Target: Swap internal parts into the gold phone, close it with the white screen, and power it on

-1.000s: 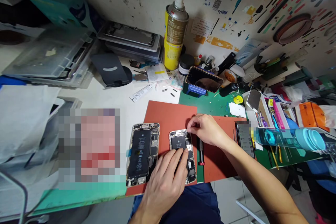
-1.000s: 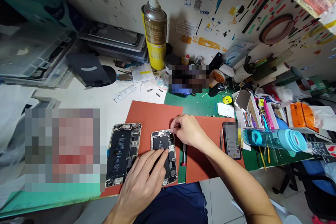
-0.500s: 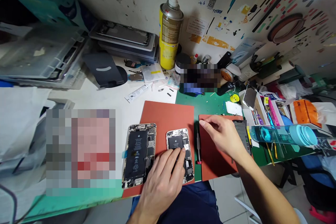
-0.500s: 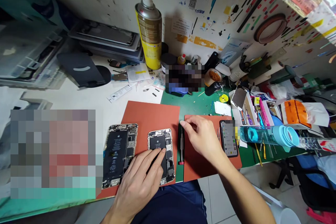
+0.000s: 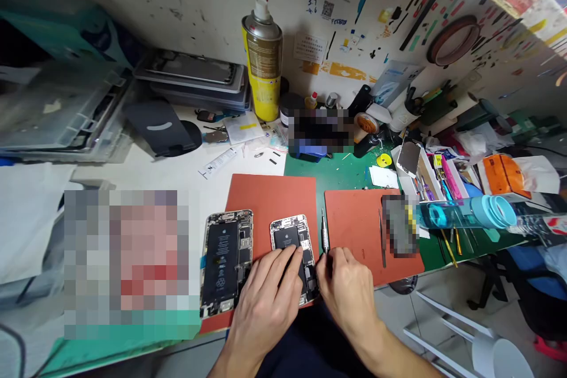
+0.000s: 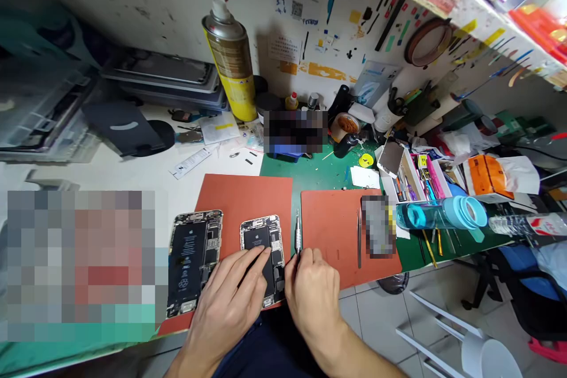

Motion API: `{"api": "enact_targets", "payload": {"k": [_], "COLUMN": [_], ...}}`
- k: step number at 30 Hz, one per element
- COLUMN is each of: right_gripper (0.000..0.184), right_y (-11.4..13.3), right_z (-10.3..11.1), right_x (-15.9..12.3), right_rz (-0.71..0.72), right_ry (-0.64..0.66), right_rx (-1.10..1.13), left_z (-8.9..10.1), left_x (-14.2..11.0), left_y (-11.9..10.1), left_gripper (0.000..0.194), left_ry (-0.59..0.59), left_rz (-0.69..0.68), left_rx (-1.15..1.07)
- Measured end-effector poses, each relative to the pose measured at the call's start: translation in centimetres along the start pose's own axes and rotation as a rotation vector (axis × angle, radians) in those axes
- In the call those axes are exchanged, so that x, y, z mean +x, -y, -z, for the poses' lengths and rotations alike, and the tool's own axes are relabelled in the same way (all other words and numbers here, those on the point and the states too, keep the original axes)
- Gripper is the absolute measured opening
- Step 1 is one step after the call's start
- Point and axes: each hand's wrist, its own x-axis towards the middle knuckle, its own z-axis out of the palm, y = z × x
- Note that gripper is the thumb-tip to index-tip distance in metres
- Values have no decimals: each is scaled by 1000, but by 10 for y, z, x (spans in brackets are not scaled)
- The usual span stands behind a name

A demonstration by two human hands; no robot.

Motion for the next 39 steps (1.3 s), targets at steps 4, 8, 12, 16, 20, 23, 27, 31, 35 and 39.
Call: {"api": "enact_targets", "payload": {"k": [4,8,12,16,20,23,27,31,35,39], "right_gripper": [31,16,16,22,24,21,39,38,35,33], "right_y": [-9,-22,-23,-17,-18,-19,-18,-12,-9,-8], "right_z": [15,41,48,31,19,17,8,-4,-9,-10], "right_x": [1,15,46,74,88,97,108,113,116,119], "right_rz": [-39,-91,-100,-76,-144,-262,-314,-293,-278,-250], "right_ry": [-135,-242,-291,-261,-195,-286,-335,-349,-384,-366], "right_rx": [139,493,752,813,884,1050,1259,1209,1170,1138], "left_z": [0,-1,-2,-1,0,0,-2,-2,-2,-1], "left_x": [-1,-3,-4,-5,-5,-5,-6,-7,-6,-5], "left_y": [0,0,1,1,0,0,0,0,0,0], "left_gripper": [45,44,42,41,40,38,37,35,34,34], "left_ry": [-7,-12,-15,-13,-14,-18,-18,-22,-37,-33], "left_rz": [6,-7,-25,-24,-18,-28,-27,-25,-11,-14], "left_rx": [-6,-14,-15,-10,-14,-20,-15,-18,-26,-18]}}
